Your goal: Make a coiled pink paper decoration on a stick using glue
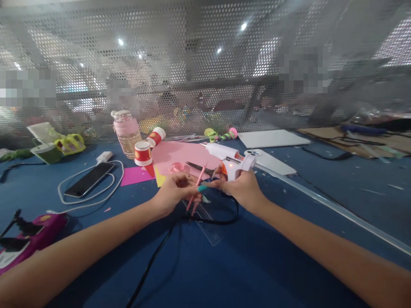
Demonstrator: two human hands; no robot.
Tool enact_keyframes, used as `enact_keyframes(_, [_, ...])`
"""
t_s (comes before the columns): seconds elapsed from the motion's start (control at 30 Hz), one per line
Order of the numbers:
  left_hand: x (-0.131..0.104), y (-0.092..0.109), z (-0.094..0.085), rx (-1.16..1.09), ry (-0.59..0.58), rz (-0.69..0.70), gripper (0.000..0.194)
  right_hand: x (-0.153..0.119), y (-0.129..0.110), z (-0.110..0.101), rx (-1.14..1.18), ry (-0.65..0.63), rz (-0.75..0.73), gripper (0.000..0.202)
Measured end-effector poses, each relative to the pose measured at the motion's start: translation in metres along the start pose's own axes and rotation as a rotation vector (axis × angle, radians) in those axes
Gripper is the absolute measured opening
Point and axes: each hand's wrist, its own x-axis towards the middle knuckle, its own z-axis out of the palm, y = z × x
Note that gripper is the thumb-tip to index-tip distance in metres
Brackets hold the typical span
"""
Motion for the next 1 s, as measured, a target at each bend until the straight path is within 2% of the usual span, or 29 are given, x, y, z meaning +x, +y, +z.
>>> enact_keyframes(0.27, [-0.002,0.006,0.003,-0.006,-0.008,-0.019,0.031,0.0,-0.008,0.0,0.04,-0.009,0.013,0.043])
enact_keyframes(0.67, [-0.005,0.011,0.011,-0.004,-0.038,0.005,0.031,-0.007,-0.016,-0.004,-0.169,0.072,-0.28,0.043])
enact_keyframes(1.0, [-0.006,0.013,0.013,0.068,-0.074,0.042,0.027,-0.009,-0.014,-0.004,-0.256,0.099,-0.365,0.041])
